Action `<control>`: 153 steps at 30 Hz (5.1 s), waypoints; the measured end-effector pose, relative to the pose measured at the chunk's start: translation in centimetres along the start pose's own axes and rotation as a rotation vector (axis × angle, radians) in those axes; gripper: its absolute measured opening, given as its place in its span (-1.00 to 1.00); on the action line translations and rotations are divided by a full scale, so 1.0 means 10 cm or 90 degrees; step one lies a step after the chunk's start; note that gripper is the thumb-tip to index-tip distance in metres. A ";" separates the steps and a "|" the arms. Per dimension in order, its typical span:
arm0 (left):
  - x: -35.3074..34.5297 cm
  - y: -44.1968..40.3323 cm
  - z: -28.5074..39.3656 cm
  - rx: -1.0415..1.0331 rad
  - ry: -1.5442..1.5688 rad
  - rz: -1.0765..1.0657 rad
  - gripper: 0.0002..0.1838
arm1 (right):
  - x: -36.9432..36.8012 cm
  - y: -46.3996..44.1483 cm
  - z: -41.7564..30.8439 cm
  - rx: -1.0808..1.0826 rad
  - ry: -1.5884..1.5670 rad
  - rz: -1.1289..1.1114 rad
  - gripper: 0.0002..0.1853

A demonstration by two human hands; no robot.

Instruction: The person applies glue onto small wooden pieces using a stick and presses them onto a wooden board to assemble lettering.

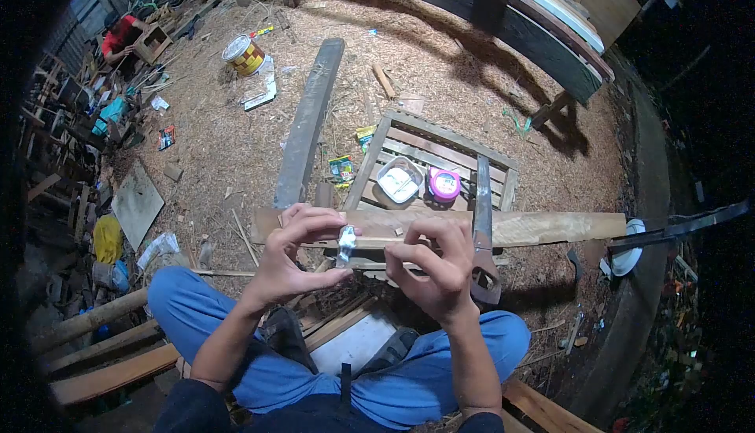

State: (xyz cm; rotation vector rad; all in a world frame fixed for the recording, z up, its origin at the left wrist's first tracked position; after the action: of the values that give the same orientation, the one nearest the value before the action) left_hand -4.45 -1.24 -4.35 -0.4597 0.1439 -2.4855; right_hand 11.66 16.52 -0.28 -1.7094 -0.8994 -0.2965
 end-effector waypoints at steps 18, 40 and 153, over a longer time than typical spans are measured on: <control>-0.02 0.02 0.08 0.025 -0.013 -0.019 -0.36 | -0.02 0.01 0.02 -0.017 0.024 0.044 -0.73; -0.02 0.03 0.14 0.061 0.109 -0.079 -0.34 | -0.02 0.03 0.01 -0.028 -0.065 0.006 -0.71; -0.02 0.01 -0.03 0.063 0.095 -0.012 -0.26 | -0.09 0.04 0.05 -0.024 -0.053 0.058 -0.70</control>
State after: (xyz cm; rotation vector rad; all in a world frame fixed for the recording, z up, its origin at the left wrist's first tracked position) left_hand -4.35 -1.23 -4.69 -0.2351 0.0761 -2.5312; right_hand 11.22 16.52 -1.31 -1.8031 -0.8791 -0.1836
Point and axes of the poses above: each hand's wrist, its own y-axis away from the middle knuckle, its own x-axis out of the back of the hand, z = x × y, the point moved 2 cm from there along -y, towards the middle knuckle, and after that the axes turned 7 degrees about x, right-handed, at the moved point
